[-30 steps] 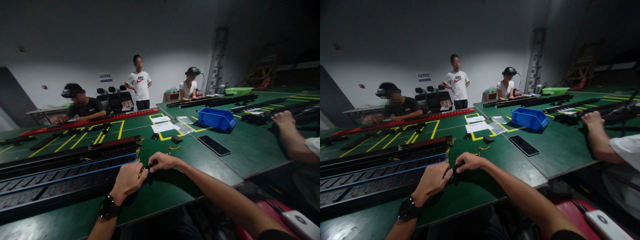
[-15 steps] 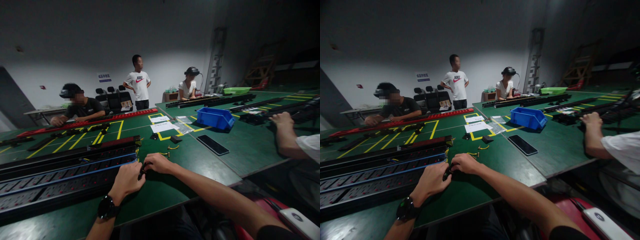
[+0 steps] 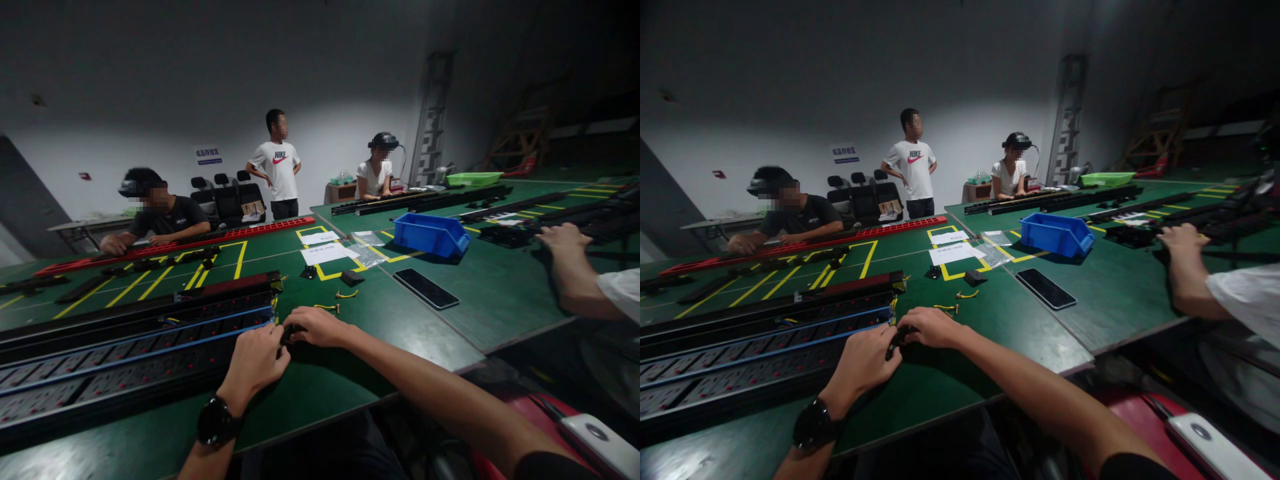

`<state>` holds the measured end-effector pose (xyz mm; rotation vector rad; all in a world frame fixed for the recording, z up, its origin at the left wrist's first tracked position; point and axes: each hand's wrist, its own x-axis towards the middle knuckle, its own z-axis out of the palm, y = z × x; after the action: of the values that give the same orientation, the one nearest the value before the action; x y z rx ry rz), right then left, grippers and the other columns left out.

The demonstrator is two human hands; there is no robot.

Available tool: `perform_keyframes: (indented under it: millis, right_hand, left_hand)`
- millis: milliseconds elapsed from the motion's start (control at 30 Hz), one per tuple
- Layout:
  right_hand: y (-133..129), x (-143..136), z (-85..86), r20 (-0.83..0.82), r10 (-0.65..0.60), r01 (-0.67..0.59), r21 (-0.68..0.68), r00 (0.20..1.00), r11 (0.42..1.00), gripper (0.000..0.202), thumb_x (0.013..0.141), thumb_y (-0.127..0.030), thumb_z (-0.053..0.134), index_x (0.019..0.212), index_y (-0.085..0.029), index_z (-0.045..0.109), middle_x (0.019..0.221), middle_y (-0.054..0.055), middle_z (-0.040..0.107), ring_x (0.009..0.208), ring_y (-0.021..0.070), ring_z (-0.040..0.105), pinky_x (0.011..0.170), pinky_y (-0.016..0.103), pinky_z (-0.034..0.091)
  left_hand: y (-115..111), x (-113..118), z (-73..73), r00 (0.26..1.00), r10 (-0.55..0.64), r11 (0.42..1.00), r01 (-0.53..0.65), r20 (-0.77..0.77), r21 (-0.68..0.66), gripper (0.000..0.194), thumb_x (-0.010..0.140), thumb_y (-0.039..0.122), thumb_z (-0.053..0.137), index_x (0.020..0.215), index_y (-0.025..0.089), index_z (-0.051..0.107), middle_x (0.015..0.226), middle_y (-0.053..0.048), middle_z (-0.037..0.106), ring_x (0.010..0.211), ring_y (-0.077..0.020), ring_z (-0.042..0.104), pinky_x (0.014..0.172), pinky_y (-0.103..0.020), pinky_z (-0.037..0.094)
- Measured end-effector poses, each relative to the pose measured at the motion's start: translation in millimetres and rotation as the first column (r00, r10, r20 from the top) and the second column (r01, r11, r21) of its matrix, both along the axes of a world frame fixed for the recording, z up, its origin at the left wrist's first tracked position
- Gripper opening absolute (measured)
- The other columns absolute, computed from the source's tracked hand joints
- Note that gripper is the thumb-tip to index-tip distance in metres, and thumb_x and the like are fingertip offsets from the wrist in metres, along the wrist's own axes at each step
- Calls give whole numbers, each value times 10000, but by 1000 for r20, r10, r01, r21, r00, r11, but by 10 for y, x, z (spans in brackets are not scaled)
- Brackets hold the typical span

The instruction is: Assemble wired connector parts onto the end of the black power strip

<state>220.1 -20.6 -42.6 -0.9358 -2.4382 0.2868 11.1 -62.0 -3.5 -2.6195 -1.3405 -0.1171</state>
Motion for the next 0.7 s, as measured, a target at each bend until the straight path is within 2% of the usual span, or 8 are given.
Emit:
perform_keyframes:
  millis: [133,367,567,700]
  right_hand:
    - [30,-46,-61,-6,23,-23,35,1000,999,228,916,-205,711,1143,-218,705,1018,46,706,990,192,629,826,263,451]
    - [52,-71,-48,3,-7,7,61,1000,998,136,896,-146,703,1013,-210,729,914,34,708,926,188,631,778,253,442]
    - [-14,-61,14,26,-23,22,38,999,999,154,914,-221,712,1067,-211,727,952,41,714,921,184,646,750,249,434]
    - [53,104,126,-3,-25,25,10,1000,1000,336,890,-313,750,1207,-223,687,1017,45,723,907,184,657,741,253,436]
  left_hand:
    - [-16,-13,-2,999,33,999,-33,12,9,242,940,313,486,987,184,685,1004,-106,700,867,-255,673,733,-350,450]
    - [46,-41,-11,998,-55,998,55,4,-11,246,958,271,457,974,177,684,979,-87,700,896,-234,660,752,-337,446]
    - [13,-26,-36,1000,-6,999,6,12,34,229,947,281,472,910,189,678,960,-83,698,871,-241,668,746,-351,457]
    - [-4,-29,-33,999,3,999,-4,33,51,243,954,314,481,896,192,683,945,-83,693,841,-240,667,728,-351,459]
